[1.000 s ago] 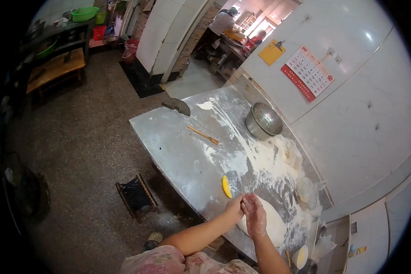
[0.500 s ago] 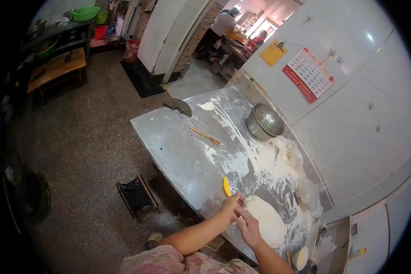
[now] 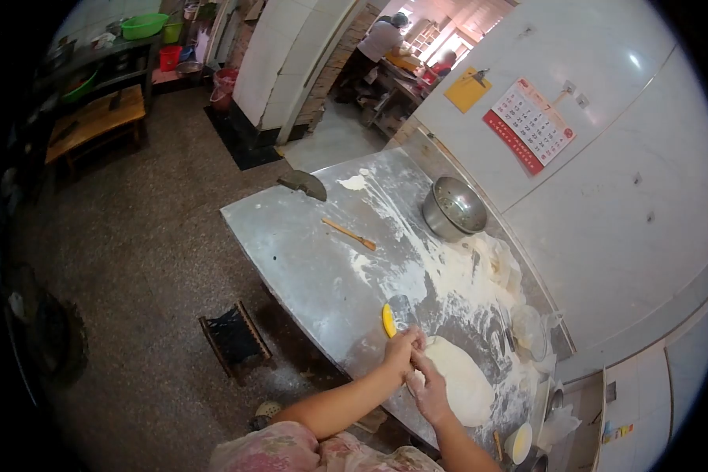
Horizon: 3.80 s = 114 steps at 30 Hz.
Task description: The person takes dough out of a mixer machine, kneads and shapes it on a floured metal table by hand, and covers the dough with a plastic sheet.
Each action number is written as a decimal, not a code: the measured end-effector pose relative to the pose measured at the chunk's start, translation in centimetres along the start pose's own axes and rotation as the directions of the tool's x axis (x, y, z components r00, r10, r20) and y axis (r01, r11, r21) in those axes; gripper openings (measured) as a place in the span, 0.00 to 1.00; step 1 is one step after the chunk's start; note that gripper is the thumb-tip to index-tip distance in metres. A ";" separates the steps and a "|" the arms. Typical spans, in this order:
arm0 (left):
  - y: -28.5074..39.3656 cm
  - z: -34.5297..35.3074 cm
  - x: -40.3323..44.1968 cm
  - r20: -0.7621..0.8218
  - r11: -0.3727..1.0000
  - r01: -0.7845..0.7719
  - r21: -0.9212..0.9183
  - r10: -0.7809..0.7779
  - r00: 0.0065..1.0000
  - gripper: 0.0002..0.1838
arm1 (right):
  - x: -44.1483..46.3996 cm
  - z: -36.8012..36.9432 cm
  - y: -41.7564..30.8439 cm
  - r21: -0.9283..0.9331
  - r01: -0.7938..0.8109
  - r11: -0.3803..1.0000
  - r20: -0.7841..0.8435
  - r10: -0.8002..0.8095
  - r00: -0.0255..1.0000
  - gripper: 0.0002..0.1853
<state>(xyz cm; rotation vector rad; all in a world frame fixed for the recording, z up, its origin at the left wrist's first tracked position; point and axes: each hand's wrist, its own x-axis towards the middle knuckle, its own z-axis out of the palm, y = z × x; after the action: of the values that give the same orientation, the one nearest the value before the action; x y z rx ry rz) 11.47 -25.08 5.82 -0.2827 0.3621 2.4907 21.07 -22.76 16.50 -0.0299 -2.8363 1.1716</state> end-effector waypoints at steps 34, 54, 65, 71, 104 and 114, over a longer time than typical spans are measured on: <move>-4.9 -0.4 -1.1 -0.025 0.938 0.231 -0.258 -0.246 0.969 0.04 | -0.4 -1.8 4.8 0.076 -0.153 0.985 -0.160 0.164 0.974 0.06; -4.9 1.2 -2.2 0.074 0.874 0.271 -0.402 -0.264 0.962 0.10 | -2.5 -1.5 0.2 -0.394 0.207 0.896 0.137 -0.166 0.977 0.27; -5.5 3.8 -3.6 -0.057 0.999 0.017 -0.035 -0.019 0.998 0.13 | -0.3 -1.9 5.1 0.432 -0.014 0.902 -0.377 0.195 0.905 0.29; -5.9 5.5 -7.1 0.614 0.109 -0.702 0.704 0.401 0.679 0.23 | 1.7 -3.1 9.4 0.986 -0.127 0.104 0.056 0.515 0.856 0.29; -13.9 1.2 -2.1 0.407 -0.806 -0.552 0.213 -0.441 0.800 0.47 | -10.1 -30.8 41.3 0.709 -0.296 0.640 -0.518 0.757 0.398 0.24; -12.5 1.6 0.3 0.494 -0.786 -0.581 0.210 -0.428 0.757 0.44 | -19.7 -18.3 37.9 0.702 -0.534 0.471 -0.165 0.837 0.521 0.22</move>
<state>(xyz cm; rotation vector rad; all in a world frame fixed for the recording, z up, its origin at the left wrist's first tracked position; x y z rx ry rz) 18.39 -14.65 4.83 1.7215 2.6241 0.4288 41.67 16.12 1.49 -1.4139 -1.8529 1.7710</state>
